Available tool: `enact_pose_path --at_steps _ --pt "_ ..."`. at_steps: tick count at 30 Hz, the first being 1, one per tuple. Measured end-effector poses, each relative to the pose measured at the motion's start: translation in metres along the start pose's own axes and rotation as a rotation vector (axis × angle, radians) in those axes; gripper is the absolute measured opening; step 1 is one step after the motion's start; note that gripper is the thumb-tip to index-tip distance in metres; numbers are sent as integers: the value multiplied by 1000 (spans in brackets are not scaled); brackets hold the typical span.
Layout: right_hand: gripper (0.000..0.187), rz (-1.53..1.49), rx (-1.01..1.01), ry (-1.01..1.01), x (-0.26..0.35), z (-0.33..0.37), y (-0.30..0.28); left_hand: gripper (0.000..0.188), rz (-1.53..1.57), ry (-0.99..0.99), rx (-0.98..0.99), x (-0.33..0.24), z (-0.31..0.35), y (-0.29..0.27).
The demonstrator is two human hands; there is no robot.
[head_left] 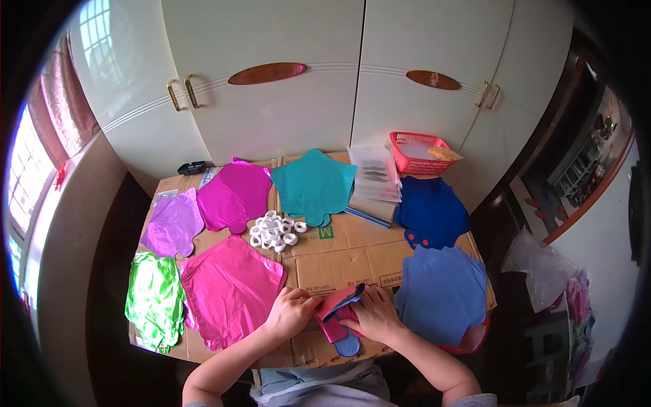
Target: Manually folding and packing colored plastic liners into labeled plastic bags at a workstation.
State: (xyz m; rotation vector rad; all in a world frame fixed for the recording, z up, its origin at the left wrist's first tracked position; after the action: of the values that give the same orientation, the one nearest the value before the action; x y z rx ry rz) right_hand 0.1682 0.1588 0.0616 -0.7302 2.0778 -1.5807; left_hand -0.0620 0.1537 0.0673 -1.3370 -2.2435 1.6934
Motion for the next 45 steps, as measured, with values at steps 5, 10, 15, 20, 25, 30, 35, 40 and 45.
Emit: enact_pose_path --at_steps 5,10,15,20,25,30,35,40,45 --pt "53 -101 -49 -7 -5 4 8 38 -211 172 166 -9 -1 -10" --pt "45 -92 21 -31 -14 9 12 41 -303 249 183 -12 4 -9" --pt "33 -194 1 -95 -26 1 3 42 -391 270 220 -15 8 -6" --pt "33 -311 -149 -21 -26 -18 5 44 -456 254 292 -20 8 -7" --pt "32 -194 -167 -365 -32 -28 18 45 -415 190 304 -23 12 -8" --pt "31 -212 -139 -369 -35 -29 22 47 -306 133 266 -25 12 -17" --pt "32 -187 -110 -377 -35 -28 24 55 -233 90 303 -22 21 -23" --pt "39 -131 -9 -423 -40 -27 17 52 -165 82 309 -31 18 -27" --pt "55 -106 156 -460 -35 -19 -7 52 -180 89 315 -31 22 -21"
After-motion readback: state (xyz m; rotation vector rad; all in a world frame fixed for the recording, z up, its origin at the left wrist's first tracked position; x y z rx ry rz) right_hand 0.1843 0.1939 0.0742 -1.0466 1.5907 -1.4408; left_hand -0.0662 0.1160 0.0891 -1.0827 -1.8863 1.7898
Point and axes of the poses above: each hand's wrist, its own z-axis away from the middle knuckle, its own y-axis out of the palm, x = y × z, the point moved 1 cm from there along -z, towards the middle knuckle, and after that the axes turned 11 degrees about z, right-handed, at the moved point
